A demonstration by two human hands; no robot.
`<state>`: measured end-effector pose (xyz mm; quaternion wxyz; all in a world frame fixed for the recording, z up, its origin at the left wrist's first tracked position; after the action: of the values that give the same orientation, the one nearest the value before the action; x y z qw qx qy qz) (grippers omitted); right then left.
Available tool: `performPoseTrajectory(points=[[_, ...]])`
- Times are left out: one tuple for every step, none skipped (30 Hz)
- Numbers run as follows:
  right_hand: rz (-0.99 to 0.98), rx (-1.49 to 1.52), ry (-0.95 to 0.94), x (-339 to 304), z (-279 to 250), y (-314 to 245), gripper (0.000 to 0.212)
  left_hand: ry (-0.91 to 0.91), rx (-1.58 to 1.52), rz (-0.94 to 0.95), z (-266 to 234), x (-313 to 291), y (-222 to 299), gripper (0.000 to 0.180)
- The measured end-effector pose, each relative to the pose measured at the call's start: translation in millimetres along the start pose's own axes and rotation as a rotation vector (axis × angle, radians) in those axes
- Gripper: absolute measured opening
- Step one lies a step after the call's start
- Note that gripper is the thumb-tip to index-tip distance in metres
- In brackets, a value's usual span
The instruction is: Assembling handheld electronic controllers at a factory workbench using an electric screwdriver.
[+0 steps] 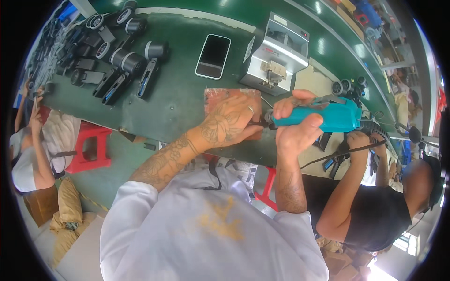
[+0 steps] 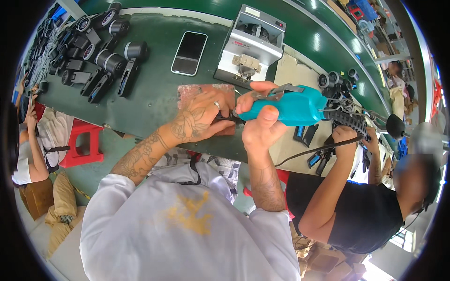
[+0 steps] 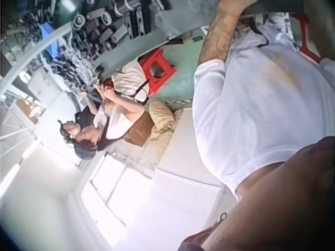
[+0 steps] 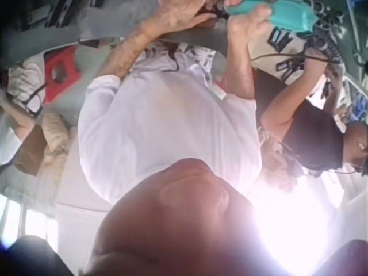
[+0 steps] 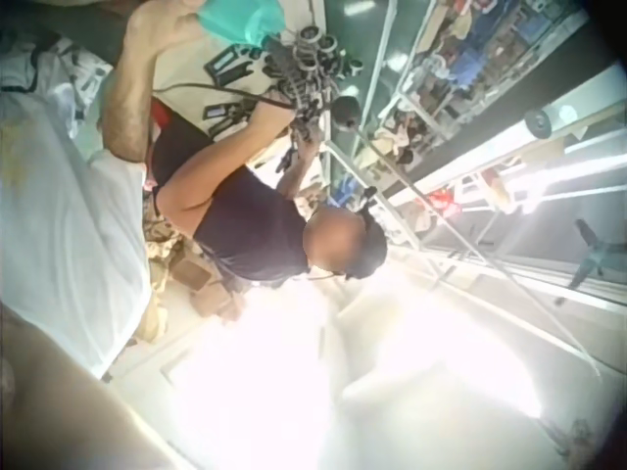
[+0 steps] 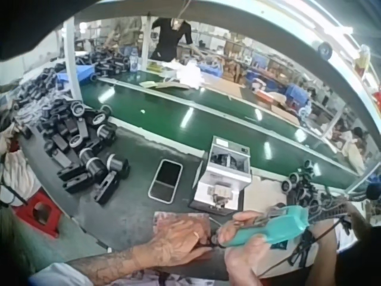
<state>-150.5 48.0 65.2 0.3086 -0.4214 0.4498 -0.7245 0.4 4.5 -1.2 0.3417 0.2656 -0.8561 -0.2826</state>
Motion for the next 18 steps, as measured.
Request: performPoseTrajectory(points=[[-0.016, -0.016, -0.010, 0, 1, 0, 0.086, -0.003, -0.026, 0.013, 1, 1, -1, 0.028], [-0.033, -0.033, -0.019, 0, 0, -1, 0.086, -0.006, -0.052, 0.026, 2, 2, -2, 0.028], [-0.033, -0.035, -0.016, 0, -1, 0, 0.086, -0.009, -0.055, 0.028, 2, 3, -4, 0.028], [-0.033, -0.025, -0.023, 0, -1, 0, 0.086, 0.019, -0.066, 0.071, 2, 3, -5, 0.028], [-0.034, -0.016, -0.029, -1, -1, 0, 0.085, 0.048, -0.077, 0.115, 2, 2, -6, 0.031], [-0.033, -0.016, -0.029, 0, -1, 0, 0.085, 0.047, -0.078, 0.114, 2, 1, -6, 0.031], [-0.033, -0.010, -0.030, -1, -1, 0, 0.085, 0.045, -0.069, 0.109, 3, 0, -6, 0.030], [-0.033, -0.003, -0.031, -1, -1, 0, 0.085, 0.044, -0.060, 0.104, 3, 0, -5, 0.030], [-0.033, -0.005, -0.030, -1, -2, -1, 0.085, 0.043, -0.062, 0.105, 1, 0, -4, 0.030], [-0.029, -0.013, -0.031, -2, -1, -2, 0.086, 0.012, -0.030, 0.083, -4, 2, 1, 0.031], [-0.026, -0.021, -0.032, -2, -1, -2, 0.086, -0.019, 0.003, 0.061, -6, 2, 3, 0.032], [-0.027, -0.022, -0.031, -2, -1, -2, 0.086, -0.019, 0.002, 0.062, -5, 2, 5, 0.032], [-0.031, -0.024, -0.035, -3, 0, -1, 0.086, 0.035, 0.017, 0.063, -4, 2, 6, 0.034], [-0.035, -0.027, -0.038, -3, 0, -1, 0.086, 0.089, 0.031, 0.064, -3, 2, 7, 0.036], [-0.036, -0.027, -0.038, -2, 0, -1, 0.086, 0.089, 0.031, 0.066, -3, 1, 7, 0.036], [-0.032, -0.034, -0.039, -2, 0, -1, 0.086, 0.073, 0.056, 0.059, -2, 0, 7, 0.036], [-0.029, -0.040, -0.040, -1, 1, -1, 0.086, 0.056, 0.081, 0.052, -1, 0, 7, 0.037], [-0.030, -0.041, -0.041, -1, 2, -4, 0.086, 0.057, 0.081, 0.053, -1, 0, 6, 0.037]])
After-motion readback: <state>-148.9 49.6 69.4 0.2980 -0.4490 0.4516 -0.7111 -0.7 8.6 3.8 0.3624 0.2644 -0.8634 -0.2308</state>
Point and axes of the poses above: each hand's wrist, its own x-axis towards the middle knuckle, its own z-axis out of the palm, y = z × x, the point moved 1 cm from there along x, towards the middle knuckle, and after that the axes turned 3 degrees about y, right-handed, at the moved point
